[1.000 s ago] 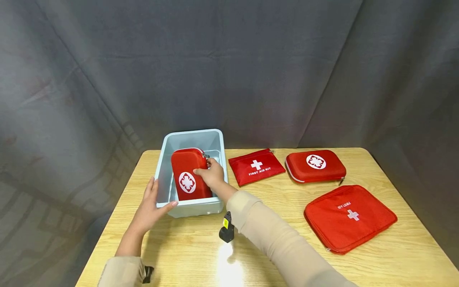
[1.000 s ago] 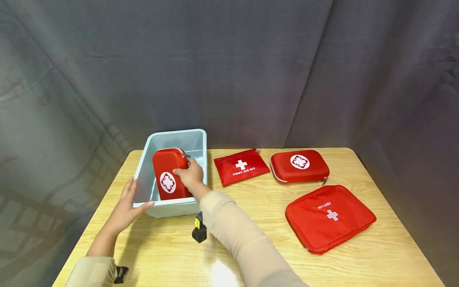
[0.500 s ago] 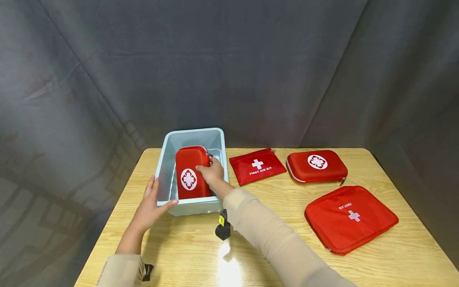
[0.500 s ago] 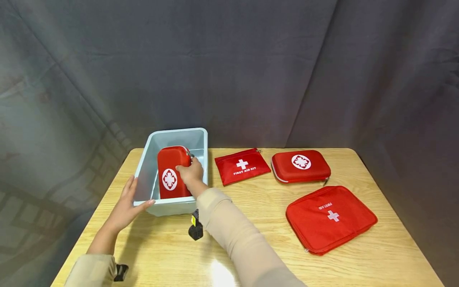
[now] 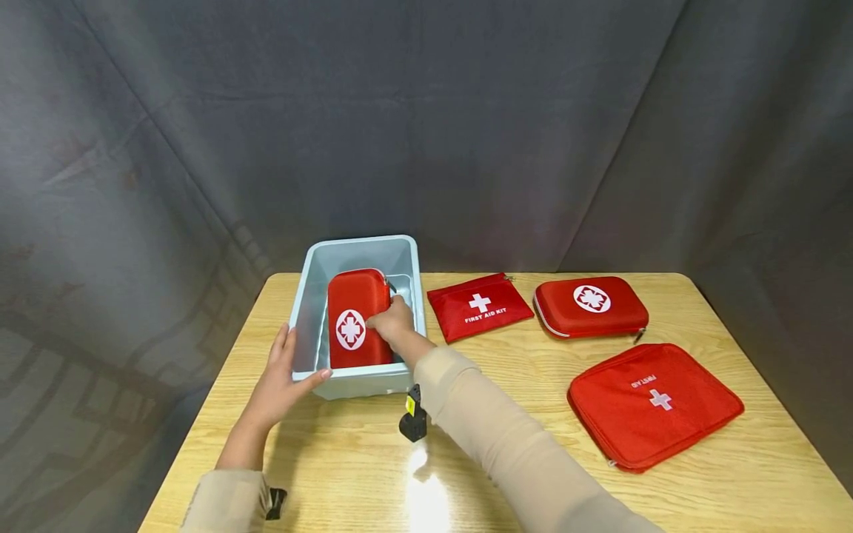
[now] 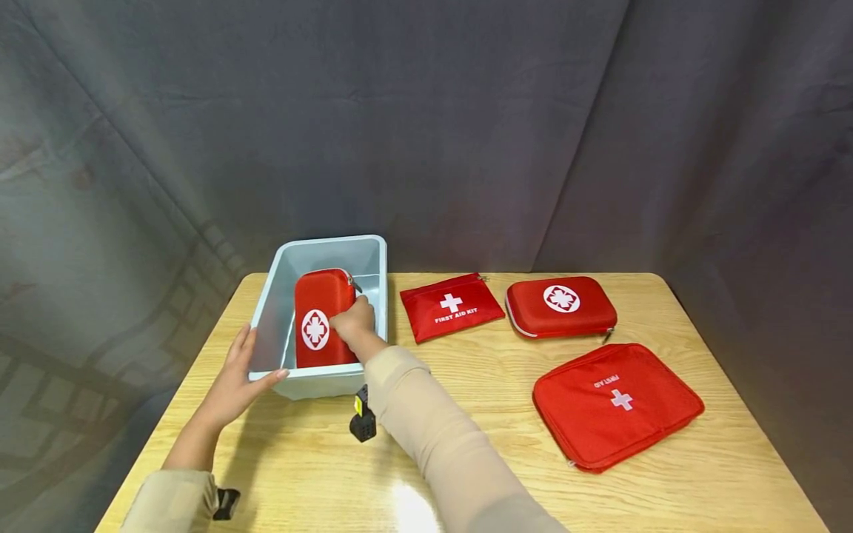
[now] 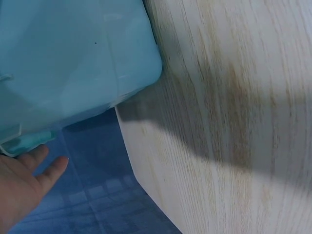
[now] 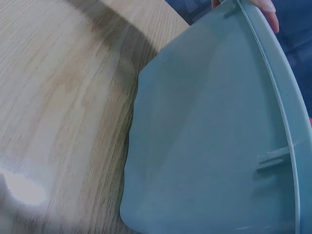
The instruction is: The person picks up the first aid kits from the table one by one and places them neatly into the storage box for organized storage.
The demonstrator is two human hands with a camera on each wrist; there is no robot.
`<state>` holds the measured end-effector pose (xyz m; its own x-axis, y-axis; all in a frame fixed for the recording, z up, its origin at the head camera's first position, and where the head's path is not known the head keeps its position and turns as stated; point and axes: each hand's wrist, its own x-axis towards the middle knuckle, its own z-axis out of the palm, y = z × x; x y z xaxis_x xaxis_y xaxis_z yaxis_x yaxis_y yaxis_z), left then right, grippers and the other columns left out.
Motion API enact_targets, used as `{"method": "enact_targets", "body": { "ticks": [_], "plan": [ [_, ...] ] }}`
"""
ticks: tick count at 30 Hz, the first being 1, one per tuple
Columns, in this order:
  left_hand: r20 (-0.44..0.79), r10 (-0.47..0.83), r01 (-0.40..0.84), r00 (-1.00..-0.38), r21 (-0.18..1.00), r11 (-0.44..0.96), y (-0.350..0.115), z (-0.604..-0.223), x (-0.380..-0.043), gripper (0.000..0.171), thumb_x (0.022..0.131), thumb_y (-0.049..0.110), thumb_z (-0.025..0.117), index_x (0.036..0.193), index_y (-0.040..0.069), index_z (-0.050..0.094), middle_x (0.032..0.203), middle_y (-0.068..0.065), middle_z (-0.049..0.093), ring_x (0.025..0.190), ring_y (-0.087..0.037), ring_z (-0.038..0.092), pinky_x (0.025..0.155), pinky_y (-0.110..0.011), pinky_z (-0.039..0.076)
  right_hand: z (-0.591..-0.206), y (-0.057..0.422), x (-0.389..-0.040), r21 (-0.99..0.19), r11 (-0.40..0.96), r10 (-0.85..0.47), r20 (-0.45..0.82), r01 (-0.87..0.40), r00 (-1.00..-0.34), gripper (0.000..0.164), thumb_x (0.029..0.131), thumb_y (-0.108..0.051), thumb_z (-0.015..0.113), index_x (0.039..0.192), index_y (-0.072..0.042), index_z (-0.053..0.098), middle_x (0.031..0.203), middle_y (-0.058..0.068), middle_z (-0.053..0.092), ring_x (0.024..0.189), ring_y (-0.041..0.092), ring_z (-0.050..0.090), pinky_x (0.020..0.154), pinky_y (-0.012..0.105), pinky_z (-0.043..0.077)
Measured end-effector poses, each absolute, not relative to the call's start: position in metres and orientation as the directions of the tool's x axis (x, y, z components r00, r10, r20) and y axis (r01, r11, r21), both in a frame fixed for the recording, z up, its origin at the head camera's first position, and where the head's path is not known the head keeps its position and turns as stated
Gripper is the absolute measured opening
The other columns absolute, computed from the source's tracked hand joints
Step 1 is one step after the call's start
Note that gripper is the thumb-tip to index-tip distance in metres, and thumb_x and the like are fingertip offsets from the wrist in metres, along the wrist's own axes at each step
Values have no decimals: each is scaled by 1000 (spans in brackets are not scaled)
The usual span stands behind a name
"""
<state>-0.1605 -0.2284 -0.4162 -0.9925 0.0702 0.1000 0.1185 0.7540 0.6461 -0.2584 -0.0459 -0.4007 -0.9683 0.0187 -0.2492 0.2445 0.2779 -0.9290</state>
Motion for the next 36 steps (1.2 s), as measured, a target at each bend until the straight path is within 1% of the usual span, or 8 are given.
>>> {"method": "enact_targets", "body": {
  "ticks": [4,12,19,27,30,32,34,36],
  "plan": [
    [105,73,124,-992,652,748,-228,-415,-161,95,74,39,64,136,-4,7,142,-14,-2,123,-40,15,93,-55,21,-402,-46,-261,-927,286,15,-248,241,-969,42,64,4,67,100,3,46,87,13,53,77,27,55,59,35,50],
    [117,73,132,-990,658,741,-229,-417,-161,96,73,39,65,136,-4,7,142,-14,-3,123,-39,15,93,-55,21,-406,-47,-263,-916,291,-30,-299,278,-954,46,67,3,67,106,4,43,90,14,51,81,27,55,62,35,50],
    [120,69,131,-990,653,746,-229,-419,-161,96,73,40,65,136,-4,7,142,-14,-2,123,-39,15,92,-55,22,-407,-47,-263,-891,330,-34,-340,310,-940,37,74,2,60,106,6,42,85,13,51,77,26,56,63,35,50],
    [101,63,114,-993,655,747,-228,-419,-161,97,73,40,65,136,-3,6,143,-11,-5,124,-39,15,92,-56,22,-412,-48,-269,-860,367,27,-370,353,-929,34,74,2,59,103,9,45,87,16,53,75,25,58,62,33,50],
    [103,64,116,-993,653,748,-227,-419,-161,97,73,40,65,136,-3,6,143,-12,-4,124,-39,14,92,-56,22,-458,-53,-297,-868,374,44,-336,328,-941,33,71,-1,62,97,11,47,83,16,53,66,25,57,54,33,50],
    [106,63,118,-992,654,747,-227,-419,-161,97,73,40,65,136,-3,7,143,-12,-4,124,-39,14,92,-56,21,-506,-61,-328,-866,377,70,-326,328,-943,32,68,-4,63,93,9,48,79,13,52,59,23,56,48,31,48],
    [109,64,120,-992,656,745,-227,-419,-160,96,73,39,65,137,-3,7,143,-12,-4,124,-39,14,92,-56,21,-523,-64,-339,-865,376,90,-323,333,-942,31,66,-5,62,91,7,48,77,11,51,56,21,54,45,30,47],
    [110,65,122,-992,659,742,-228,-418,-160,96,73,39,65,137,-2,6,143,-11,-4,124,-39,14,92,-56,21,-533,-66,-348,-847,368,94,-377,384,-921,33,68,-4,63,96,5,49,83,10,52,62,22,56,50,32,49]
  ]
}}
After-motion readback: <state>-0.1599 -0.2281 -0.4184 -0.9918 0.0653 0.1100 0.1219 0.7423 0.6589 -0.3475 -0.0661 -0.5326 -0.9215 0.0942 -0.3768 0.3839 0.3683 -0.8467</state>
